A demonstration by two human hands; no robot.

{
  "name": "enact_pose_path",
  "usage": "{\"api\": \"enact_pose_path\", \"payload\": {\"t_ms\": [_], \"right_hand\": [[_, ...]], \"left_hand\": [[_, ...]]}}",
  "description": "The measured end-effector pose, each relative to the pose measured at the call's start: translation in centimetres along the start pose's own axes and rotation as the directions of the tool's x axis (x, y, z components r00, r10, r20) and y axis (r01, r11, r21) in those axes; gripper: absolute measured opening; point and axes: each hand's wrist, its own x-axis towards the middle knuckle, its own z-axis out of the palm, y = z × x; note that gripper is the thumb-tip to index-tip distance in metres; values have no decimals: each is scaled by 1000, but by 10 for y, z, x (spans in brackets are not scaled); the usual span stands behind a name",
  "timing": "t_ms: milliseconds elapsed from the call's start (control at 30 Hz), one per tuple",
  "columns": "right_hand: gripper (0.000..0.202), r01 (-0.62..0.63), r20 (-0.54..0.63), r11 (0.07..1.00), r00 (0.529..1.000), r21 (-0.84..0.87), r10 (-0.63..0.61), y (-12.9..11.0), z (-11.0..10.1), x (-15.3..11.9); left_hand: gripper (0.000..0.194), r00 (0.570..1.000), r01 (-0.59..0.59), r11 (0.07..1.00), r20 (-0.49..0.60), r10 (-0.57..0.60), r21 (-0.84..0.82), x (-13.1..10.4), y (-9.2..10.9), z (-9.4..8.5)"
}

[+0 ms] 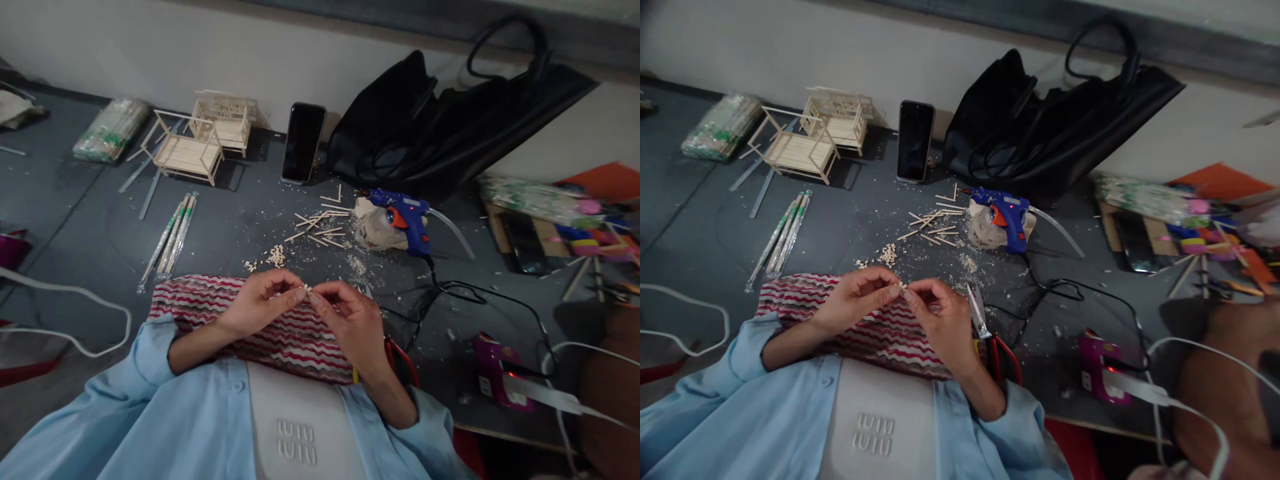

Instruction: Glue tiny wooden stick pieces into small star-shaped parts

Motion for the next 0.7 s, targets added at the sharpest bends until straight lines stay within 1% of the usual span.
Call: {"api": "enact_pose_path", "payload": {"t_ms": [200,267,333,367,400,467,500,533,567,600,700], "right_hand": [[13,16,-5,999,1000,-50,-16,-2,6,0],[12,24,19,998,1000,-63,-23,-4,3,0],[14,21,18,995,1000,-93,-19,-7,-8,0],[16,13,-18,994,1000,-111,-15,-9,-15,-1],[18,1,-84,992,996,-126,-12,-10,-23,-2],[21,-23,-245,992,970,-128,-9,-13,-37,-4],[22,-32,-297,992,955,-119,-5,-14,-41,-4],[22,-38,-315,993,949,-108,2,-14,-43,-4],[21,-42,-301,994,954,-97,11,-13,-42,-3],[21,-44,-263,995,965,-85,20,-12,-39,-2],[20,-45,-96,999,995,-25,43,-6,-23,4]], "left_hand": [[29,998,8,997,-56,-12,-81,-1,-5,4],[30,996,-1,994,-85,-9,-113,0,-5,4],[31,992,-13,991,-125,-4,-137,2,-6,3],[32,990,-14,989,-143,-7,-146,4,-7,2],[32,987,-12,988,-158,-13,-154,5,-7,1],[30,984,-2,986,-178,-29,-169,8,-9,0],[30,983,2,985,-181,-34,-175,9,-9,-1],[29,983,2,984,-181,-35,-177,10,-9,-1],[29,984,0,984,-176,-31,-176,11,-9,0],[28,986,-4,985,-164,-25,-171,11,-9,0],[26,995,-2,993,-101,-10,-117,10,-9,1]]}}
